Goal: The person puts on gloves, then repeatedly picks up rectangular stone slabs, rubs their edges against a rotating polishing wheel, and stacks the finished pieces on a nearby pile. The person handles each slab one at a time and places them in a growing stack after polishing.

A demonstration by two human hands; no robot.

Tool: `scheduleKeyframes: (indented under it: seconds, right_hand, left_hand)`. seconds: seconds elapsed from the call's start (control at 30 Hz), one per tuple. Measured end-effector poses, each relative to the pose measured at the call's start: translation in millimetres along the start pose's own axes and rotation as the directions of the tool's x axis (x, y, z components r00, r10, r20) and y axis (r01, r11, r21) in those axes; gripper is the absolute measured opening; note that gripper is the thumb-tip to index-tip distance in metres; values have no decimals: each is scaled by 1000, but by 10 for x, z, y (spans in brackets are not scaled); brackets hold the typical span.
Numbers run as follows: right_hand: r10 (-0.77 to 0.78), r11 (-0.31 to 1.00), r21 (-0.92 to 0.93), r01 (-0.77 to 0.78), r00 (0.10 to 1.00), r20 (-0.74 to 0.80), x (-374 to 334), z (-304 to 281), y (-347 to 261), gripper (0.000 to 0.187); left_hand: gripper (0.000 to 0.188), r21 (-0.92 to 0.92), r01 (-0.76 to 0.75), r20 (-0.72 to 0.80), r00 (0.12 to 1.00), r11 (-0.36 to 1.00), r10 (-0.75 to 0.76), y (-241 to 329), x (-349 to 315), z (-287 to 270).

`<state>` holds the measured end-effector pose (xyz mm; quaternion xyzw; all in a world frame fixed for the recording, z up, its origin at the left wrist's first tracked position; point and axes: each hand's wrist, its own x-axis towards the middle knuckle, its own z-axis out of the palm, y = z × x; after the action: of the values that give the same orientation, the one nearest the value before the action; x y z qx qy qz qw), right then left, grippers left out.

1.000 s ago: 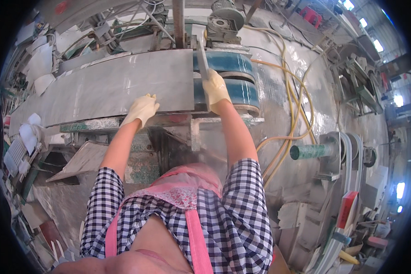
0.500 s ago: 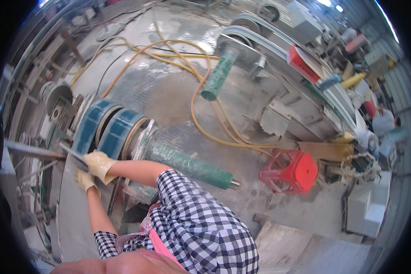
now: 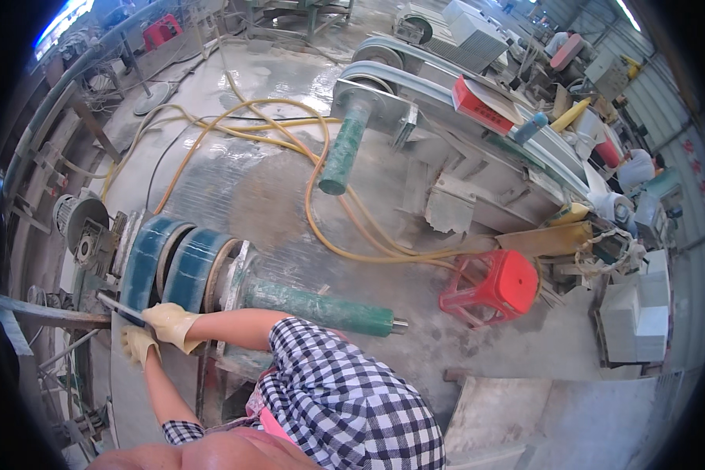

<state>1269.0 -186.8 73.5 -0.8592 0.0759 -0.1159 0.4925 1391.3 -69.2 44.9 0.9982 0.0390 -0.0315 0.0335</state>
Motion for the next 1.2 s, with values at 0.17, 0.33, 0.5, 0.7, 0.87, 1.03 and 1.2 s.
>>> scheduleKeyframes:
  seconds: [0.17,0.33,0.5,0.7,0.87,1.03,1.2]
  right_hand:
    - [50,999,14,-52,989,142,45,-137,-8,26]
    - [-91,996,32,85,958,271,66,47,-261,30]
    - [-103,995,24,101,944,312,135,174,-391,30]
    - [-176,983,112,144,908,380,101,236,-315,33]
    - [-57,961,-237,143,940,336,-15,359,-437,35]
    - [31,962,-261,78,922,386,15,265,-514,38]
    - [33,966,-247,71,919,393,3,234,-472,37]
  left_hand:
    - [44,-605,-2,147,983,796,114,-798,147,-192]
    - [37,-845,276,253,961,459,-112,-1334,16,-213]
    - [35,-873,187,174,982,449,-71,-1036,-296,-347]
    - [39,-984,164,173,974,67,149,-928,-351,-300]
    - [76,-183,6,-94,995,983,-23,-964,-509,-223]
    - [103,-56,254,76,965,966,-249,-772,-634,-406]
    - [103,-34,349,243,912,937,-331,-615,-462,-613]
